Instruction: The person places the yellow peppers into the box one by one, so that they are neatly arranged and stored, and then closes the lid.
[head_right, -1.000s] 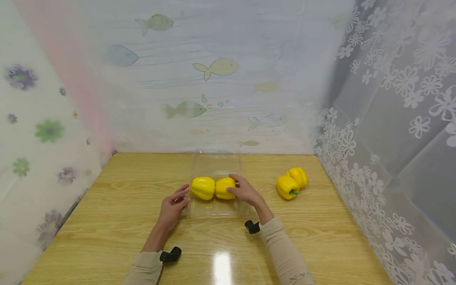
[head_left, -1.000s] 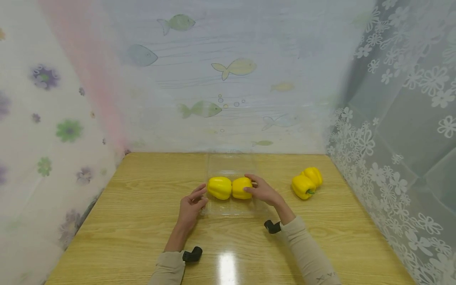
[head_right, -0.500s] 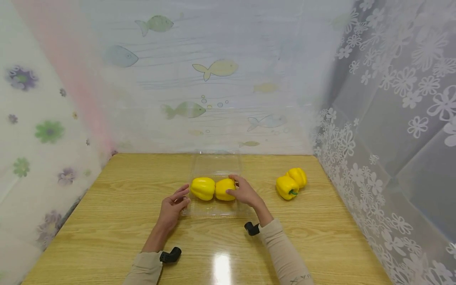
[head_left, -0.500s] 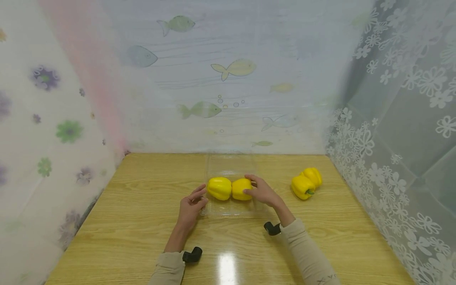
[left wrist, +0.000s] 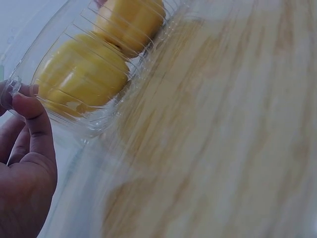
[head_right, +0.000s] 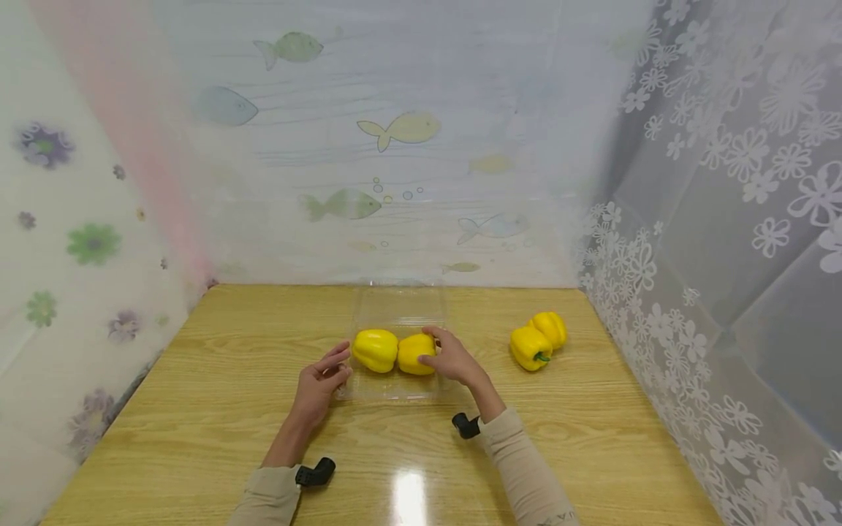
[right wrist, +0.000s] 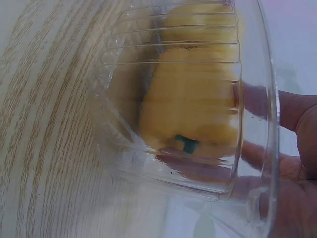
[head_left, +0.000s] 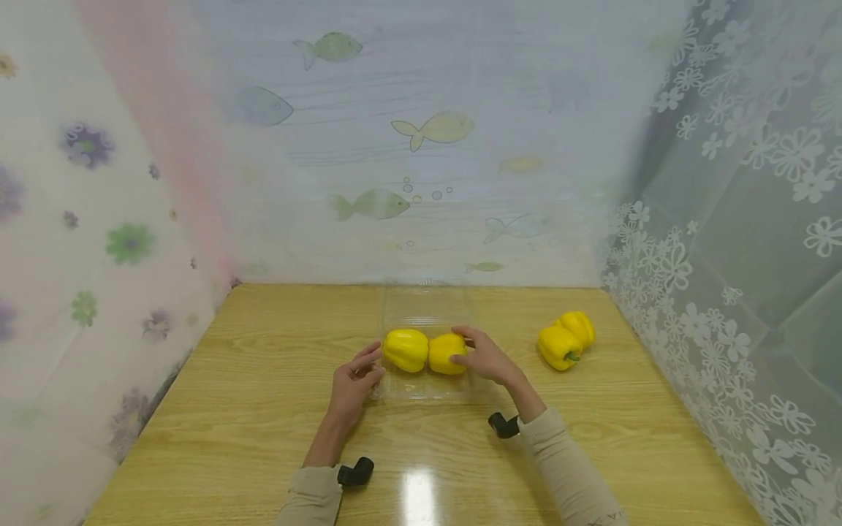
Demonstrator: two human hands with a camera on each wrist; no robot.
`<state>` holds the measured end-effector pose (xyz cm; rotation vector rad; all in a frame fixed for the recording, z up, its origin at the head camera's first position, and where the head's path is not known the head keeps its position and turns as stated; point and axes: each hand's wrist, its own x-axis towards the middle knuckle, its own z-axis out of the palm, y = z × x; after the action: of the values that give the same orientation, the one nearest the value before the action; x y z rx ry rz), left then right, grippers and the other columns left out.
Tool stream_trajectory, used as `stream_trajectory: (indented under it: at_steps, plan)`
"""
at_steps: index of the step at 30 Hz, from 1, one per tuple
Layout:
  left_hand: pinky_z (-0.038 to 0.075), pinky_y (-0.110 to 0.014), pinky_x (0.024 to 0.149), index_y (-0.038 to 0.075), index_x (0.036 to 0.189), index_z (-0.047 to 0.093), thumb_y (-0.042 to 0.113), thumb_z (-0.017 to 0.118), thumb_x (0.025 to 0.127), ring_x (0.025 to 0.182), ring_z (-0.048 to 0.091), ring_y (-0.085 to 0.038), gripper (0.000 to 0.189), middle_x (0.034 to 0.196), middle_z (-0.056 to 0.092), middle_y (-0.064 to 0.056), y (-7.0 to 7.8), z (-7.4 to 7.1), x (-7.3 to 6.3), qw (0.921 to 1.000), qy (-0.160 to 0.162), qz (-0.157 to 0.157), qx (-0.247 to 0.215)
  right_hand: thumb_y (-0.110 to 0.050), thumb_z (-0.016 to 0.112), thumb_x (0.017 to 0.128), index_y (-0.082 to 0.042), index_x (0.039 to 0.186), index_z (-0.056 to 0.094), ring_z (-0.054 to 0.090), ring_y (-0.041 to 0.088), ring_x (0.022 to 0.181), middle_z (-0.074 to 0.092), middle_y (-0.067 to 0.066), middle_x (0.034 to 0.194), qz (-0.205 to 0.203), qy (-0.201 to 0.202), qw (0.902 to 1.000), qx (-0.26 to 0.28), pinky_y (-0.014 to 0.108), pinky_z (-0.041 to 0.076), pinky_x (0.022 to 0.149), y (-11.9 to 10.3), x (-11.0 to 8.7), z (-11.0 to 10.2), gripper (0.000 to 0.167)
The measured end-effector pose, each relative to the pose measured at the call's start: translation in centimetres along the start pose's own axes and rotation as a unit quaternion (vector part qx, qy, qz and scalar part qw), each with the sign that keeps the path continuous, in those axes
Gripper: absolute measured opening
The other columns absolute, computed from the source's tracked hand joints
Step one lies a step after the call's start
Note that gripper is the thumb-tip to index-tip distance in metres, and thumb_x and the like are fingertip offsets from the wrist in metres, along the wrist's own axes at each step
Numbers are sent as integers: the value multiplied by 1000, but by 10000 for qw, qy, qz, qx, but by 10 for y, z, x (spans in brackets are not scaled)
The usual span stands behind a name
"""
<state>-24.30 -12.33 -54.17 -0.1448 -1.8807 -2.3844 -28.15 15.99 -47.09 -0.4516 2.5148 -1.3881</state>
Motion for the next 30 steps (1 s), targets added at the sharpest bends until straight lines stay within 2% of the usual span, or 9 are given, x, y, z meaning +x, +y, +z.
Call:
stream_trajectory:
  at_steps: [11,15,25,30]
  plan:
    - [47,-17,64,-12,128,63,-11,65,91,81,54,-9,37,150,52,-16,-1,-1,0,9999,-116,6,-14,-2,66,96,6,151,40,36,52,142,37,27,157,-81,385,9990,-194,59,39,111,0,3,4,61]
    - [47,-17,65,-11,128,64,-10,66,91,81,54,-9,37,150,53,-14,-1,-1,1,9999,-117,-2,29,-3,66,97,5,152,40,36,51,143,36,26,158,-50,413,9990,-178,58,39,112,2,4,4,62]
    - [47,-17,65,-12,127,65,-10,67,91,81,54,-10,36,149,54,-14,-1,0,1,10000,-73,-40,46,-10,67,98,1,154,39,37,49,142,34,25,160,-44,529,9974,-488,59,41,110,-4,-4,-5,63]
    - [47,-17,65,-12,127,65,-11,66,91,81,53,-11,36,149,53,-15,0,0,0,10000,-71,-20,52,-13,65,99,-1,154,39,39,47,142,35,24,160,-138,659,9964,-508,58,44,108,1,-6,-12,62]
